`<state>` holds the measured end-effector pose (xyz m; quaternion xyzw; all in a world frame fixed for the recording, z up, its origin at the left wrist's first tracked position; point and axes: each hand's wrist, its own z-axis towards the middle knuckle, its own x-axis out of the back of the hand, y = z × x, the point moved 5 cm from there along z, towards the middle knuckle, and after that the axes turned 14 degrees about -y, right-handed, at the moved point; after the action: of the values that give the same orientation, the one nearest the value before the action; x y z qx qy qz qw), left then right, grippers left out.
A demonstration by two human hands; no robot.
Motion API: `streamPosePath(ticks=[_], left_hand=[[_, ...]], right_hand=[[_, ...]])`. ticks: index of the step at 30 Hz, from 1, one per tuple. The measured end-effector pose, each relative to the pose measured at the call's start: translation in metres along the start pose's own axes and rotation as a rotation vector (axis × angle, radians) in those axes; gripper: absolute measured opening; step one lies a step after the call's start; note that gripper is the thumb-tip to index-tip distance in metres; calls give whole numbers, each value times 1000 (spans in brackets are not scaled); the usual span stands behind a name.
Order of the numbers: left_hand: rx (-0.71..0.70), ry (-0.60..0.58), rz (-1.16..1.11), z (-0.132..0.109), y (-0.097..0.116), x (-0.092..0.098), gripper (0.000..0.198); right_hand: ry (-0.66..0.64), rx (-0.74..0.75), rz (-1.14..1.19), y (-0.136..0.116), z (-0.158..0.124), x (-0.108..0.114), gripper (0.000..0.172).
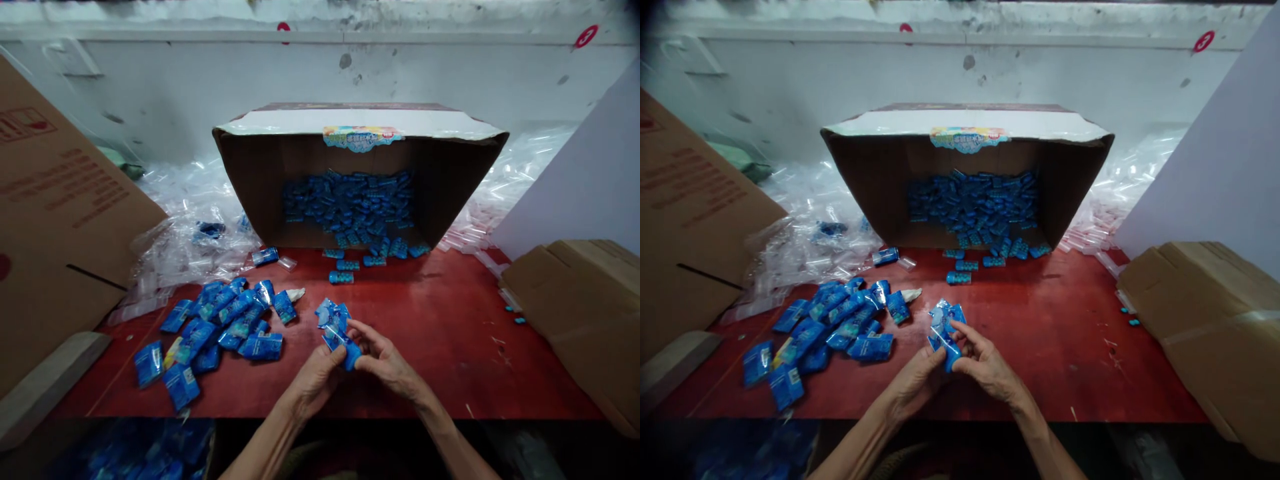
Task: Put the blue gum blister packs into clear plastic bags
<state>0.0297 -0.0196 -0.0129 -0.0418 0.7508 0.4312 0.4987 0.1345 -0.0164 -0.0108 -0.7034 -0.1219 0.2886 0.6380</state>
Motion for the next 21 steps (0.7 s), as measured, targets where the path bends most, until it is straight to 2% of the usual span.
streamPosePath(ticks=[7,11,13,15,17,19,21], left_hand=[[12,-50,-6,-5,2,-6,38],[26,39,-39,-5,-3,2,30],[5,128,-92,-8,4,10,22],[-106,235,-173,-17,26,23,23],[-319,343,-227,-32,60,37,31],[-512,434,-224,-49,94,49,46],[-563,490,-188,-58,111,58,46]], right_hand=[[-12,1,88,4,2,2,63],[-41,-51,48,11,4,3,62],[-60,-69,-1,12,6,4,57],[-49,-86,-71,9,9,9,47],[10,-93,-193,1,14,20,38],[82,-69,-412,-10,23,34,30],[145,-33,-704,-23,41,45,27]])
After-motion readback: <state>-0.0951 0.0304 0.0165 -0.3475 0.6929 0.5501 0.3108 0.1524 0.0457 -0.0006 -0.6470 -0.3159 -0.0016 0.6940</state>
